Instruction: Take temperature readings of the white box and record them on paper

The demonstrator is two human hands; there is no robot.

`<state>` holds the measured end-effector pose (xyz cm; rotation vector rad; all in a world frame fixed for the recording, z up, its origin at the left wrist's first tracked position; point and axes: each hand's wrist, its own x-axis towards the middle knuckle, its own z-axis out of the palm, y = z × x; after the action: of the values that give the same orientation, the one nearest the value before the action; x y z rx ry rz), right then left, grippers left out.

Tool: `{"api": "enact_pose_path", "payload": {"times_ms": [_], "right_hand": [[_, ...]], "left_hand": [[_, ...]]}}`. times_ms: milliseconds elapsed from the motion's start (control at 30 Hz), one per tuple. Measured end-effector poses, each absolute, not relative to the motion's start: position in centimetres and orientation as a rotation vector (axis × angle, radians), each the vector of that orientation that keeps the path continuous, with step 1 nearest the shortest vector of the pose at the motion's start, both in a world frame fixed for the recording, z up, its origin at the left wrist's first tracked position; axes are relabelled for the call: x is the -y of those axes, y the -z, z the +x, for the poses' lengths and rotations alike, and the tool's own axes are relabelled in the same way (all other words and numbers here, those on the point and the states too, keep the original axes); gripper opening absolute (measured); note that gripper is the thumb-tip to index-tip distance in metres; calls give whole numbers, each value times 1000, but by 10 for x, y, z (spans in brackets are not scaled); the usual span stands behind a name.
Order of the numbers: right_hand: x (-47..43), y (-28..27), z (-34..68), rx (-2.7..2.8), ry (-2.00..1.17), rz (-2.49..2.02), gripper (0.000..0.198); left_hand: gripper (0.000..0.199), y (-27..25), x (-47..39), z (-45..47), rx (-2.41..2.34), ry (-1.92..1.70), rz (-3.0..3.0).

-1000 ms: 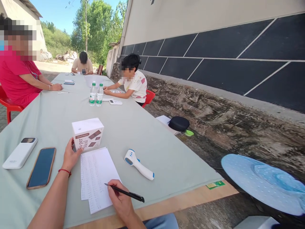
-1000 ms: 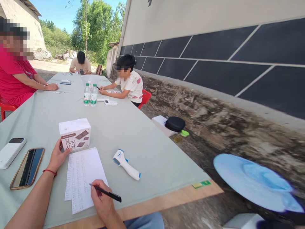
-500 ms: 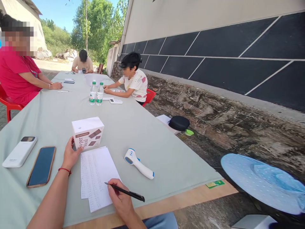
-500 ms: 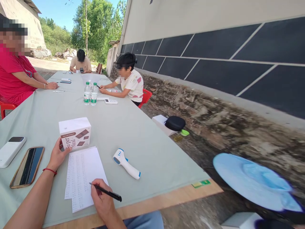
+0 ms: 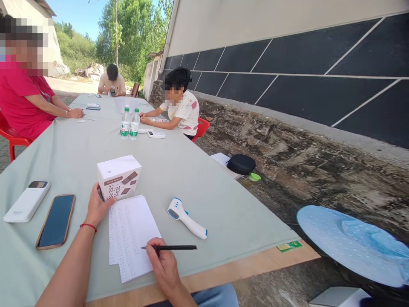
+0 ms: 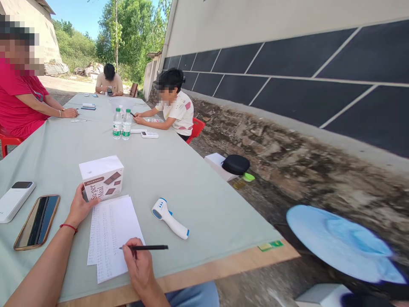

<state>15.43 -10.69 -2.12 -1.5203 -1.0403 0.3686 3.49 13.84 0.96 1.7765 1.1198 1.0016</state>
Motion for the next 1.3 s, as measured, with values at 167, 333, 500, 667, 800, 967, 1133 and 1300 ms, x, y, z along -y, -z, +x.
{"api": "enact_pose_path", "payload": {"times_ms": [167, 333, 500, 667, 800, 967, 1133, 1300], "right_hand": [[109, 13, 154, 997, -242, -1452, 25], [110, 3, 167, 1062, -65, -1511, 19], [106, 4, 189, 1304, 106, -1614, 25], [100, 12, 196, 1500, 159, -1801, 25], [98, 17, 195, 1623, 164, -1895, 28], [89, 17, 194, 1723, 190, -1984, 29], [76, 17, 191, 1679, 348, -1979, 33], [83, 25, 206, 1618, 445, -1965, 27]], "left_hand": [[78, -13, -134, 36, -1162, -967, 1753], [77, -15, -134, 37, -1181, -1028, 1664], [75, -16, -133, 38, -1151, -1082, 1597], [71, -17, -132, 41, -1061, -1161, 1552], [72, -19, -131, 42, -983, -1211, 1411], [70, -27, -127, 43, -859, -1193, 1138], [69, -29, -122, 45, -777, -1105, 950], [70, -27, -119, 48, -759, -1049, 925]]}}
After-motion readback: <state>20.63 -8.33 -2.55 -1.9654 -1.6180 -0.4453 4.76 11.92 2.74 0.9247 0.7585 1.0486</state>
